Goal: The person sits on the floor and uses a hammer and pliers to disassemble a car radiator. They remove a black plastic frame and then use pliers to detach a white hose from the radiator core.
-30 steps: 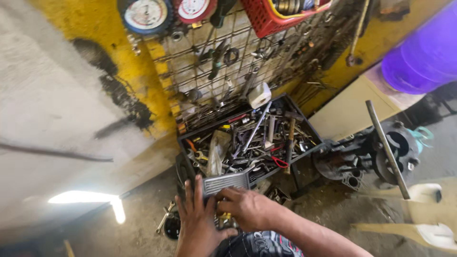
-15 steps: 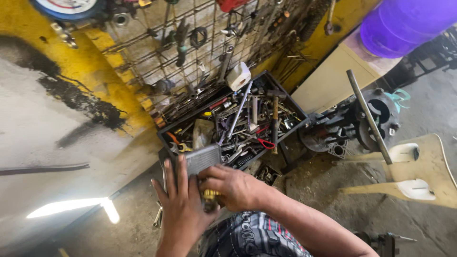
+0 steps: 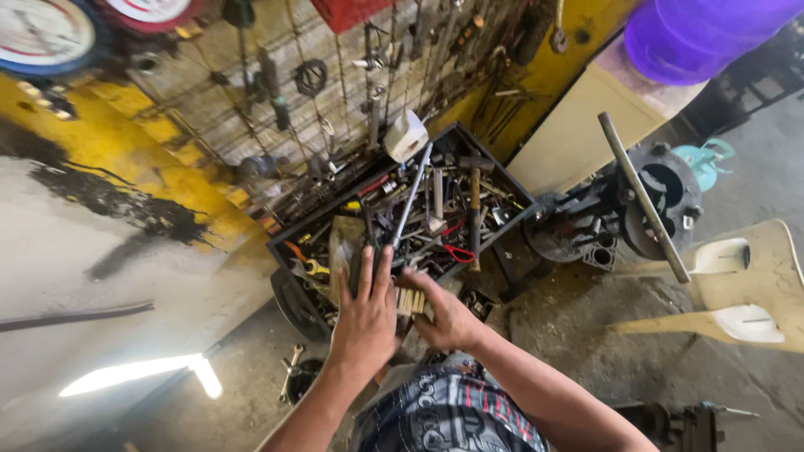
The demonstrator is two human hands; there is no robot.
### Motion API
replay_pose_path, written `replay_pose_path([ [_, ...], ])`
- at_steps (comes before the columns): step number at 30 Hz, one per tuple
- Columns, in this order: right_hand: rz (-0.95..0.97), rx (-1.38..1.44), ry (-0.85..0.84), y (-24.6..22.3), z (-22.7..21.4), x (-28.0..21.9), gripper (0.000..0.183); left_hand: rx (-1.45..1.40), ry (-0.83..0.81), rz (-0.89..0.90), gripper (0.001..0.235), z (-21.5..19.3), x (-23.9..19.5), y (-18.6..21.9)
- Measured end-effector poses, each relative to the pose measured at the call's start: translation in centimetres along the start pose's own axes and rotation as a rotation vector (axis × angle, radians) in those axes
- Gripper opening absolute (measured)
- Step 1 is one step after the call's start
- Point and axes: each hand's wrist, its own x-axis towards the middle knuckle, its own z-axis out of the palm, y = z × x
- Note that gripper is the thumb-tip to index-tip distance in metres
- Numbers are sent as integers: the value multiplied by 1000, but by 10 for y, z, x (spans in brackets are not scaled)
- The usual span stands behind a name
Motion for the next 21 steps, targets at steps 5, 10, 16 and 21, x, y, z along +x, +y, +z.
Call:
replay_pose_path([
  [5, 344, -17, 354, 71, -1, -7, 78, -88, -55, -114, 111, -11, 26, 13],
  [10, 574, -495, 43, 138, -31, -12, 84, -104, 14, -216, 108, -18, 38, 24],
  [16, 541, -685, -330, 201, -46, -28, 45, -130, 16, -357, 102, -20, 50, 51],
  [21, 356, -828, -321, 240, -36, -27, 42, -118, 60, -401, 102, -13, 45, 72],
])
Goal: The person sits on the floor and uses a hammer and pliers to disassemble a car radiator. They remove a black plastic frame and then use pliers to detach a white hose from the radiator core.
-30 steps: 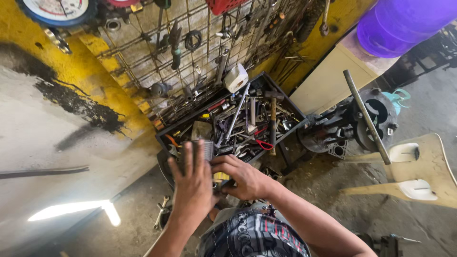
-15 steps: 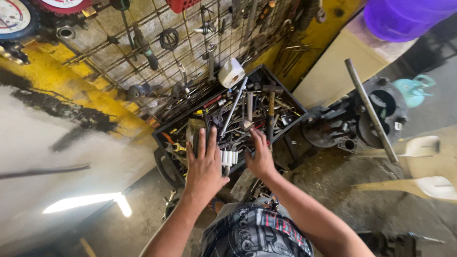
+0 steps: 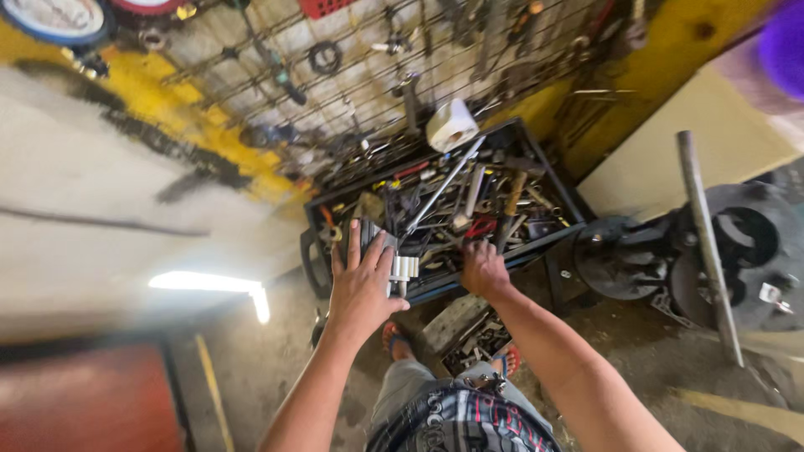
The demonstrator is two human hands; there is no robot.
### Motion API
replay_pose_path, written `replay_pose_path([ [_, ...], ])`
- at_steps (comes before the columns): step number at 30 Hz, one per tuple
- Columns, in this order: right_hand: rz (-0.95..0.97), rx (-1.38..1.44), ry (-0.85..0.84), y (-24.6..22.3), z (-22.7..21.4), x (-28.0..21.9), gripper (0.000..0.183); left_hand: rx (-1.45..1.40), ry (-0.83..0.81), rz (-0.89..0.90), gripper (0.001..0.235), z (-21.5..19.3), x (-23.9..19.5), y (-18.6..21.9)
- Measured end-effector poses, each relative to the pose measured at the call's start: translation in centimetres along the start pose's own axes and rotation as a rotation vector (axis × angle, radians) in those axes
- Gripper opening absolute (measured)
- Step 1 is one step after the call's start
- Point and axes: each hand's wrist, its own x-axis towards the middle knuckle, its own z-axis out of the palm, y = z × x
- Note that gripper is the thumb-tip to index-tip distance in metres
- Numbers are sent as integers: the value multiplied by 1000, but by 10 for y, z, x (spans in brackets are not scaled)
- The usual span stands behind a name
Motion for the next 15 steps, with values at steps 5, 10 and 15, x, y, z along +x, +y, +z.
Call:
replay_pose_path([
  [5, 326, 318, -31, -3, -23, 2, 44, -15, 95, -7, 99, 12, -16, -11],
  [10, 258, 770, -162, -21, -111, -93, 35, -56, 155, -43, 97, 26, -37, -37],
  [15, 147, 745, -144, -75, -182, -167, 54, -47, 223, 49, 101, 48, -60, -55],
])
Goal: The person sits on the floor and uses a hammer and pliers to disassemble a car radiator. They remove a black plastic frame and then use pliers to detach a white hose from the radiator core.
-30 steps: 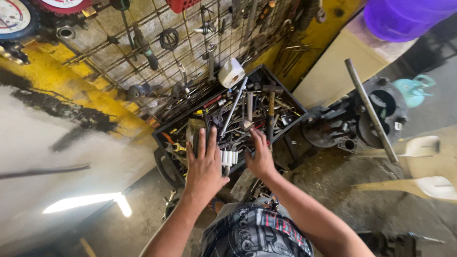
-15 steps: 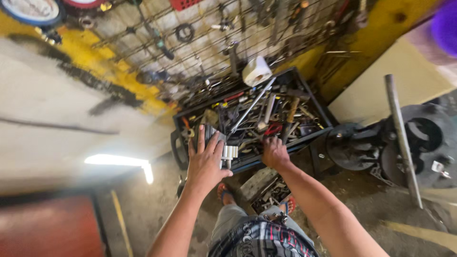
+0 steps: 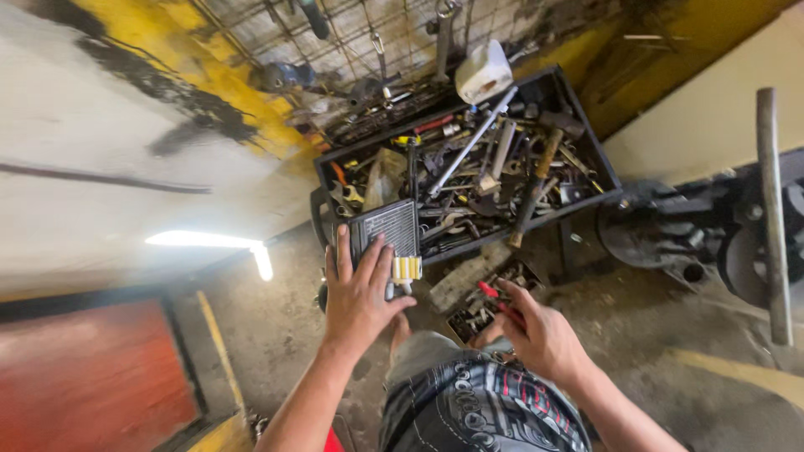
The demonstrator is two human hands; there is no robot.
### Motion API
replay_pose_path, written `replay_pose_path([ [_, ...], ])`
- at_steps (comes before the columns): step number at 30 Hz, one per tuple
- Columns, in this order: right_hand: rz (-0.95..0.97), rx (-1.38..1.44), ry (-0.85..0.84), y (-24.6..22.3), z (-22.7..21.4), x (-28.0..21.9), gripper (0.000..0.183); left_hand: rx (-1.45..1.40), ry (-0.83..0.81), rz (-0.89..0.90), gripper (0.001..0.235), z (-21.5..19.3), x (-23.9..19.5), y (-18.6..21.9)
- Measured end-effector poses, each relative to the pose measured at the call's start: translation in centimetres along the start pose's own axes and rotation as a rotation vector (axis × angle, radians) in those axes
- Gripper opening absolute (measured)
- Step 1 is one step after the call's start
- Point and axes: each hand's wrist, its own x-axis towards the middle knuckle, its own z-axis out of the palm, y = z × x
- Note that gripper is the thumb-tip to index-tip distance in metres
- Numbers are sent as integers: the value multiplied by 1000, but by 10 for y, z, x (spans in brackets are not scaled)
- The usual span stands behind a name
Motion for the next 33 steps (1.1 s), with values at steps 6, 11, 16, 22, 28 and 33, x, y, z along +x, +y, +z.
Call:
replay_pose_path([
  [6, -127, -196, 102, -73, 6, -20, 32, 4, 14, 61, 92, 12, -11, -5],
  [11, -122, -378, 65, -103, 2, -16, 36, -33, 3, 94, 91, 13, -9, -6],
  [16, -152, -495, 34, -128, -7, -15, 37, -28, 14, 119, 87, 14, -10, -4],
  [22, -126, -676, -109, -175, -28, 7, 38, -29, 49, 120, 84, 19, -11, 2],
  [28, 69, -1001, -485, -216, -46, 47, 48, -43, 52, 89, 87, 23, -7, 7],
  [33, -238, -1009, -463, -223, -43, 71, 19, -25, 48, 78, 91, 25, -9, 9],
])
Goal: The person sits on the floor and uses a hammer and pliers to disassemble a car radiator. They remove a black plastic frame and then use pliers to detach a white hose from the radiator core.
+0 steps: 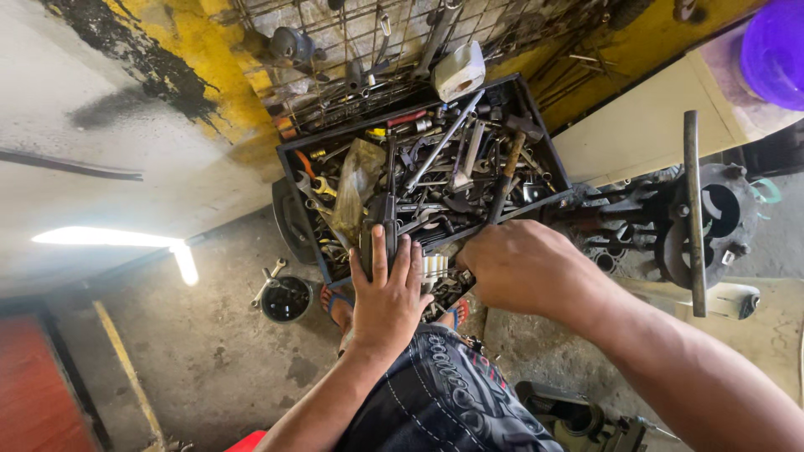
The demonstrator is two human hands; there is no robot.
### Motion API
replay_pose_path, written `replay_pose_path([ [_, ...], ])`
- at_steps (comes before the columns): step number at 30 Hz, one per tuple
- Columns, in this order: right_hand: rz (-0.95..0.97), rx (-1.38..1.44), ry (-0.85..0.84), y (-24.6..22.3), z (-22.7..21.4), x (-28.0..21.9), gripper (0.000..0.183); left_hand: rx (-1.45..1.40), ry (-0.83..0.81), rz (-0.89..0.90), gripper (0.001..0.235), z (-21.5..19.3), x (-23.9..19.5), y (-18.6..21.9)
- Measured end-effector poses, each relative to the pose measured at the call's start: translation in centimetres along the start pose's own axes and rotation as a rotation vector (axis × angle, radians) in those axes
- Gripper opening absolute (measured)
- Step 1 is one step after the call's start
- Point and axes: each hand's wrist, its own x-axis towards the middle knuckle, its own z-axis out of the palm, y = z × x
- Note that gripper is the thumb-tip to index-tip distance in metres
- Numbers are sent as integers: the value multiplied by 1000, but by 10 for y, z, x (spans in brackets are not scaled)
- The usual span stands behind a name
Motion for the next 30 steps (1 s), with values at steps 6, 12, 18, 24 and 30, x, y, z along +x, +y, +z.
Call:
replay_pose_path([
  [6, 84, 146, -3, -10, 16, -21, 29, -8, 33, -21, 91, 1, -3, 0],
  [12, 218, 241, 89, -19, 53, -43, 58, -21, 61, 7, 90, -1, 2, -4],
  [18, 106, 361, 454, -24, 97, -48, 49, 3, -106, -12, 92, -17, 5, -10],
  [24, 205, 399, 410, -5, 101, -44, 47, -56, -155, 77, 86, -46, 29, -26],
  [30, 170, 499, 542, 3, 111, -54, 40, 52, -247, 216, 77, -86, 74, -54],
])
